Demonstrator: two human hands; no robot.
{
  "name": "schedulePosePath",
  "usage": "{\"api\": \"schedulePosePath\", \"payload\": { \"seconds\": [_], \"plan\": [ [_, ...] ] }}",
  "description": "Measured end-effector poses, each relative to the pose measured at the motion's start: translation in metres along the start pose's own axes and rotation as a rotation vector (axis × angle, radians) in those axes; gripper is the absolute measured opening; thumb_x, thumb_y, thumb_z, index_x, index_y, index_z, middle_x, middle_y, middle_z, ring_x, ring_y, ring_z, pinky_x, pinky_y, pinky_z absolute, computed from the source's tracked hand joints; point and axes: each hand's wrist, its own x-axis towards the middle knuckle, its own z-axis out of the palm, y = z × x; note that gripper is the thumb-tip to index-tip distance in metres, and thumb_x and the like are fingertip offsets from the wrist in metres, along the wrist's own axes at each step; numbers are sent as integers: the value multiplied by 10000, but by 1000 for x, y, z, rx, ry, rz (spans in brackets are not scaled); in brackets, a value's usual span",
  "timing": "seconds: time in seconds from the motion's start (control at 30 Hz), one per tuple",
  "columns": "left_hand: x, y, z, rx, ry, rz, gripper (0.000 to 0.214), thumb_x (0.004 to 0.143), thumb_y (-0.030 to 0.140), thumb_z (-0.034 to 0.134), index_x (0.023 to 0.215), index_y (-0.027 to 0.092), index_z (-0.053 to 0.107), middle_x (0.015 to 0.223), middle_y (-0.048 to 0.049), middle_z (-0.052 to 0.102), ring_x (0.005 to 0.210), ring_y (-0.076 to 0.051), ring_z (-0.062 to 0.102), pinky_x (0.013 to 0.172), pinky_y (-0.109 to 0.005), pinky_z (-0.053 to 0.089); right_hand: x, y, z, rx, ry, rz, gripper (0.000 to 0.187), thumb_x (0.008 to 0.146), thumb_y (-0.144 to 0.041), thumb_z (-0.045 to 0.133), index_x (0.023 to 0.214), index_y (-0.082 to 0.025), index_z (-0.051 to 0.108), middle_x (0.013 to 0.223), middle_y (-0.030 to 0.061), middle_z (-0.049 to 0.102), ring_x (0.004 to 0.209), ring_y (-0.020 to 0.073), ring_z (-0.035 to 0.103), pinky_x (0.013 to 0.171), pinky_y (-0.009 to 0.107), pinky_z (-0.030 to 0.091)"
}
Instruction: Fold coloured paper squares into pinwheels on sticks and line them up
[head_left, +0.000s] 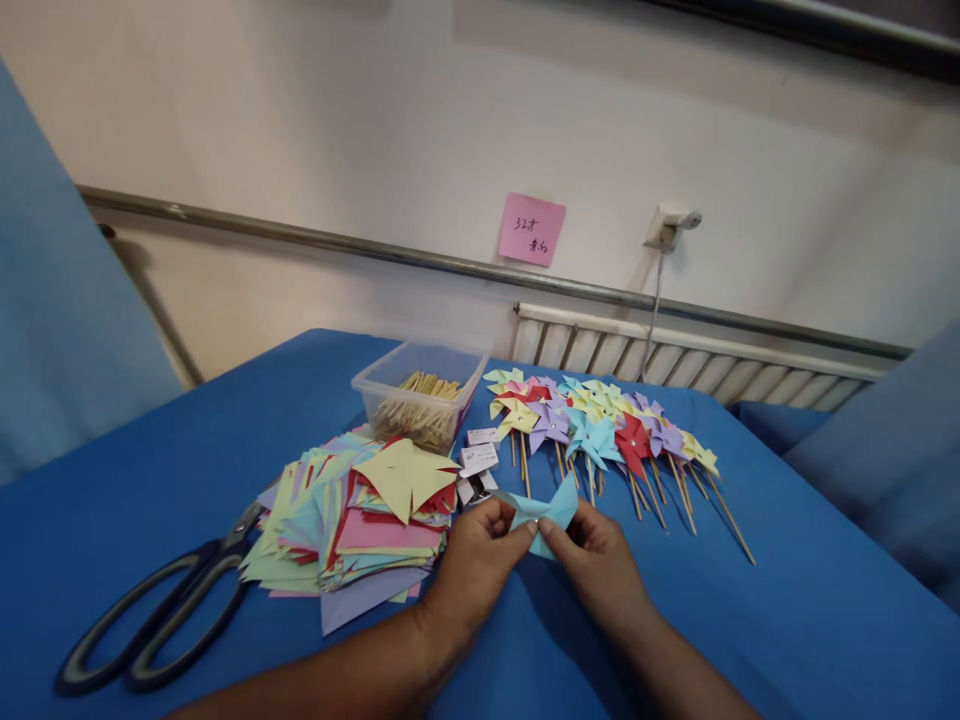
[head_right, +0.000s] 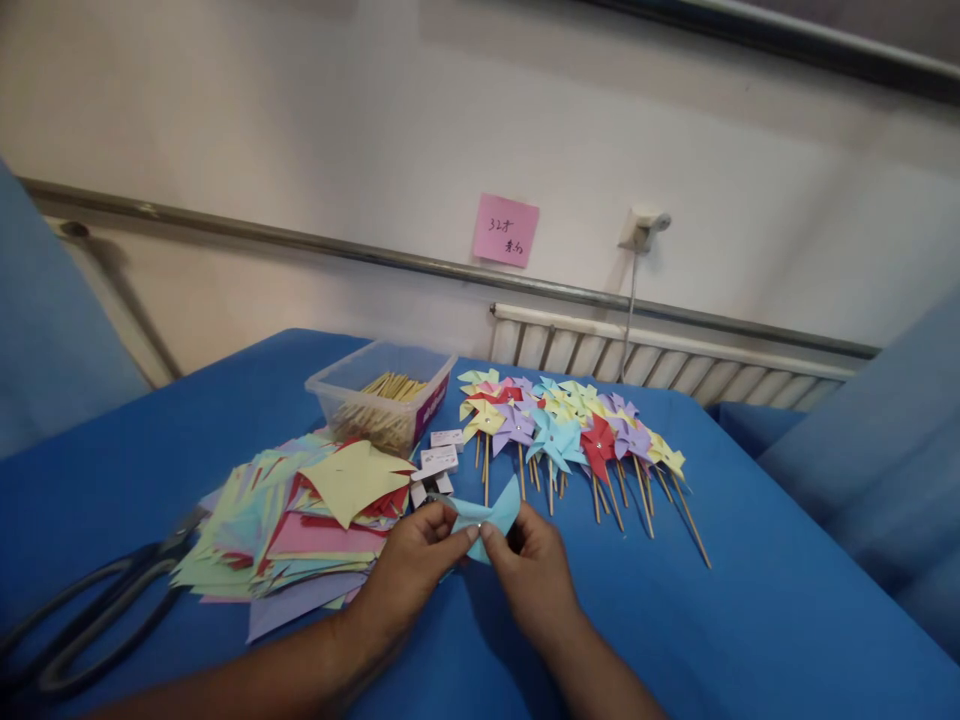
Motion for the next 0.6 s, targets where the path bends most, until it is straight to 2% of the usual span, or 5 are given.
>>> {"api": "schedulePosePath", "payload": {
  "seconds": [0.17, 0.27, 0.37, 0.5, 0.6],
  "plan": [
    [4, -8, -2, 20, -3, 9, 166, 630, 300, 688, 685, 152, 639, 635, 12, 635, 597, -129, 550, 548, -215, 403, -3, 2, -2, -42, 59, -34, 228, 800, -382, 615, 861, -164, 641, 745, 24, 652, 689, 184, 588, 625, 276, 457],
    [9, -16, -1, 86, 3, 24, 184, 618, 328, 691, 653, 160, 625, 606, 13, 621, 593, -141, 553, 536, -221, 397, 1, 7, -11, -156, 269, -126, 240, 806, -378, 601, 927, -170, 608, 795, 36, 635, 699, 182, 576, 624, 285, 458],
    [9, -19, 2, 139, -3, 51, 134, 623, 286, 665, 608, 174, 593, 555, 34, 575, 554, -129, 516, 517, -217, 373, 13, -8, -13, -306, 433, -343, 223, 805, -330, 593, 973, -184, 596, 889, 58, 631, 803, 200, 585, 728, 331, 465],
    [3, -19, 6, 137, -94, 66, 74, 630, 199, 602, 567, 199, 564, 514, 60, 518, 497, -111, 449, 482, -214, 319, 54, -59, 18, -546, 234, -623, 128, 841, -232, 523, 905, -215, 633, 939, 57, 644, 867, 196, 586, 790, 326, 451],
    [-2, -22, 5, 165, -163, 50, 49, 639, 199, 588, 592, 208, 598, 522, 55, 548, 496, -122, 462, 478, -225, 312, 107, -90, 62, -868, -98, -486, 189, 837, -171, 509, 939, -218, 661, 956, 46, 669, 902, 193, 602, 813, 308, 442]
  ]
}}
